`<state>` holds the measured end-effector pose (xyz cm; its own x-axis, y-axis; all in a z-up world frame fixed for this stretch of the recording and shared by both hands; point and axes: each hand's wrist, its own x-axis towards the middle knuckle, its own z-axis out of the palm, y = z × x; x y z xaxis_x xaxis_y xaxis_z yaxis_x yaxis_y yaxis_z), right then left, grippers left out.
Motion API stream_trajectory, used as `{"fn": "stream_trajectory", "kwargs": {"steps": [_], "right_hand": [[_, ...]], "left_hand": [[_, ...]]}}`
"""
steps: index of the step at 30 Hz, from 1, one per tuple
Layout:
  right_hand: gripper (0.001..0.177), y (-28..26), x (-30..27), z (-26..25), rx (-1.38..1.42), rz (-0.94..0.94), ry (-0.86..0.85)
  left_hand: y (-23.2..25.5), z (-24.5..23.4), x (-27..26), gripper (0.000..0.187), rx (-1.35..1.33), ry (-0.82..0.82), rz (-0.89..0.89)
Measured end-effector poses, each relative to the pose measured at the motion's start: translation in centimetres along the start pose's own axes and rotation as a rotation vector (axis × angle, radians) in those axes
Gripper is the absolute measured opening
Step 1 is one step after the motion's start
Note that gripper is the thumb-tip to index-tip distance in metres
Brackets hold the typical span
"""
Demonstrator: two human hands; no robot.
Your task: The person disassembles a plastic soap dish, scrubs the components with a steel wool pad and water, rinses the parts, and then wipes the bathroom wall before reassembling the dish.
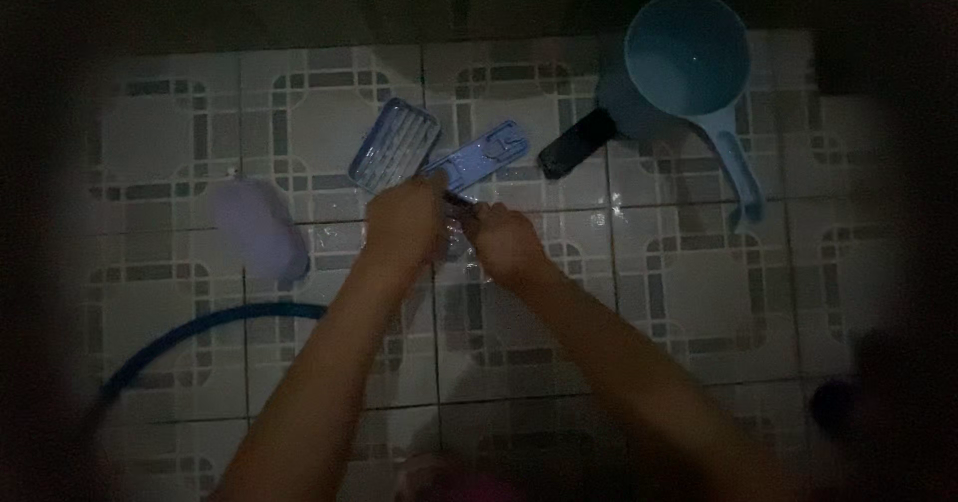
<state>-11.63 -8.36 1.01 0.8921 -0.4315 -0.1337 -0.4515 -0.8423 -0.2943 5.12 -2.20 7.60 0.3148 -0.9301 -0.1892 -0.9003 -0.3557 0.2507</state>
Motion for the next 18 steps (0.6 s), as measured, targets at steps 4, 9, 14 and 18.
{"fn": "stream_trajectory", "kwargs": {"steps": [4, 9, 14, 18], "right_hand": [[0.022, -1.3, -1.6, 2.1, 0.267, 0.041, 0.216], [0.026, -2.5, -2.5, 3.9, 0.405, 0.12, 0.216], [0.037, 0.1, -1.0, 2.6, 0.552, 0.313, 0.045], [0.032, -3.9, -3.3, 5.6, 0.443, 0.113, 0.275]], "left_hand": [[-2.9, 1.4, -2.6, 0.041, 0.018, 0.051, -0.11], [0.3, 0.8, -1.6, 0.022, -0.025, 0.325, 0.109], [-0.1, 0.0, -1.5, 0.026, -0.147, 0.369, 0.171], [-0.2, 0.3, -0.6, 0.022, -0.035, 0.329, 0.174]]}}
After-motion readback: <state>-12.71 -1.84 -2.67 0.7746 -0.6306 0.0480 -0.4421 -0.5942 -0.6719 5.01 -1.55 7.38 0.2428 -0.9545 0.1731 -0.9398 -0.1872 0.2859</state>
